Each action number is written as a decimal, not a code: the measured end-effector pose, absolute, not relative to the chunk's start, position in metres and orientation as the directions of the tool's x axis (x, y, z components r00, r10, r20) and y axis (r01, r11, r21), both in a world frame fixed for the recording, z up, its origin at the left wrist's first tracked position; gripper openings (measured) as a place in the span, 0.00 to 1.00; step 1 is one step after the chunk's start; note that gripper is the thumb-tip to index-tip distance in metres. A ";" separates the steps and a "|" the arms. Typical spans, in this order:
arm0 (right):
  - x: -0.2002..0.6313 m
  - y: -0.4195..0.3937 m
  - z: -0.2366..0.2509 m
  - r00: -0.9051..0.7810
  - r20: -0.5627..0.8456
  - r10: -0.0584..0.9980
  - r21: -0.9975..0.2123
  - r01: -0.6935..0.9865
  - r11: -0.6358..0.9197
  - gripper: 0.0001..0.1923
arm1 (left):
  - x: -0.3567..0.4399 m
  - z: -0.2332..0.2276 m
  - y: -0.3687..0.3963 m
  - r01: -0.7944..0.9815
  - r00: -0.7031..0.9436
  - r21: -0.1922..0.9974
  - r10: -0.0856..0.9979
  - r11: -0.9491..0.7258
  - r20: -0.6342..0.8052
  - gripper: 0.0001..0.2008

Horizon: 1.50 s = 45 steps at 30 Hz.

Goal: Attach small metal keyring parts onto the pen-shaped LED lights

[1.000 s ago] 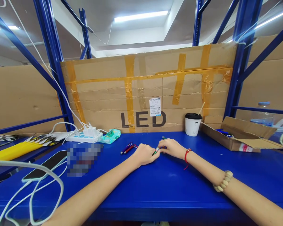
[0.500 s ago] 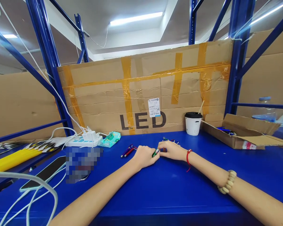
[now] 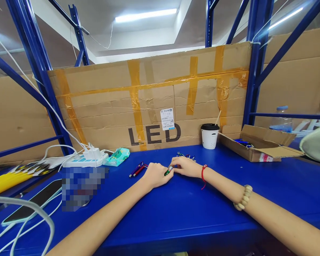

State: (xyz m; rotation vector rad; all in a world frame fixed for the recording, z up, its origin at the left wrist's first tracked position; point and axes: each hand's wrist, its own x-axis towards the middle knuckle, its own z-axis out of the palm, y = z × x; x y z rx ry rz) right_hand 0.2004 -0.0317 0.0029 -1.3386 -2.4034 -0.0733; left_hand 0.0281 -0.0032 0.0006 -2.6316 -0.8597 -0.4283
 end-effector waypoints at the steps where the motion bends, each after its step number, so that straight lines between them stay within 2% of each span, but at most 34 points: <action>1: 0.201 -0.032 0.003 -0.468 0.357 0.808 -0.141 0.829 0.542 0.07 | 0.028 0.001 -0.003 0.619 0.766 -0.219 0.519 -0.754 0.379 0.27; 9: 0.200 -0.033 0.004 -0.405 0.367 0.837 -0.122 0.871 0.475 0.07 | 0.028 0.004 -0.005 0.639 0.744 -0.147 0.559 -0.755 0.365 0.25; 13: 0.205 -0.036 0.011 -0.264 0.437 0.860 -0.147 0.922 0.358 0.07 | 0.028 0.005 -0.004 0.662 0.727 -0.164 0.574 -0.731 0.376 0.24; 17: 0.209 -0.037 0.015 -0.139 0.528 0.838 -0.200 0.938 0.282 0.08 | 0.029 0.006 -0.004 0.688 0.711 -0.184 0.602 -0.702 0.364 0.22; 22: 0.206 -0.039 0.015 -0.142 0.632 0.762 -0.225 0.908 0.355 0.09 | 0.029 0.005 -0.004 0.706 0.694 -0.158 0.630 -0.690 0.348 0.19; 25: 0.202 -0.039 0.015 -0.079 0.680 0.729 -0.343 0.844 0.411 0.12 | 0.029 0.005 -0.002 0.724 0.666 -0.087 0.659 -0.685 0.349 0.18; 29: 0.197 -0.036 0.013 -0.035 0.584 0.811 -0.605 0.648 0.463 0.16 | 0.027 0.004 -0.001 0.725 0.657 -0.023 0.681 -0.688 0.324 0.17; 32: 0.193 -0.034 0.009 -0.064 0.509 0.858 -0.728 0.500 0.469 0.16 | 0.027 0.004 0.000 0.709 0.669 -0.004 0.671 -0.706 0.320 0.16; 36: 0.190 -0.032 0.005 -0.069 0.496 0.866 -0.766 0.434 0.474 0.16 | 0.027 0.003 0.001 0.697 0.675 0.013 0.663 -0.717 0.324 0.15; 41: 0.189 -0.033 0.008 -0.049 0.499 0.865 -0.741 0.494 0.456 0.15 | 0.025 0.002 0.001 0.672 0.692 0.046 0.649 -0.739 0.317 0.15; 45: 0.194 -0.033 0.011 -0.075 0.420 0.904 -0.757 0.521 0.395 0.16 | 0.024 0.002 0.003 0.638 0.709 0.092 0.629 -0.765 0.318 0.13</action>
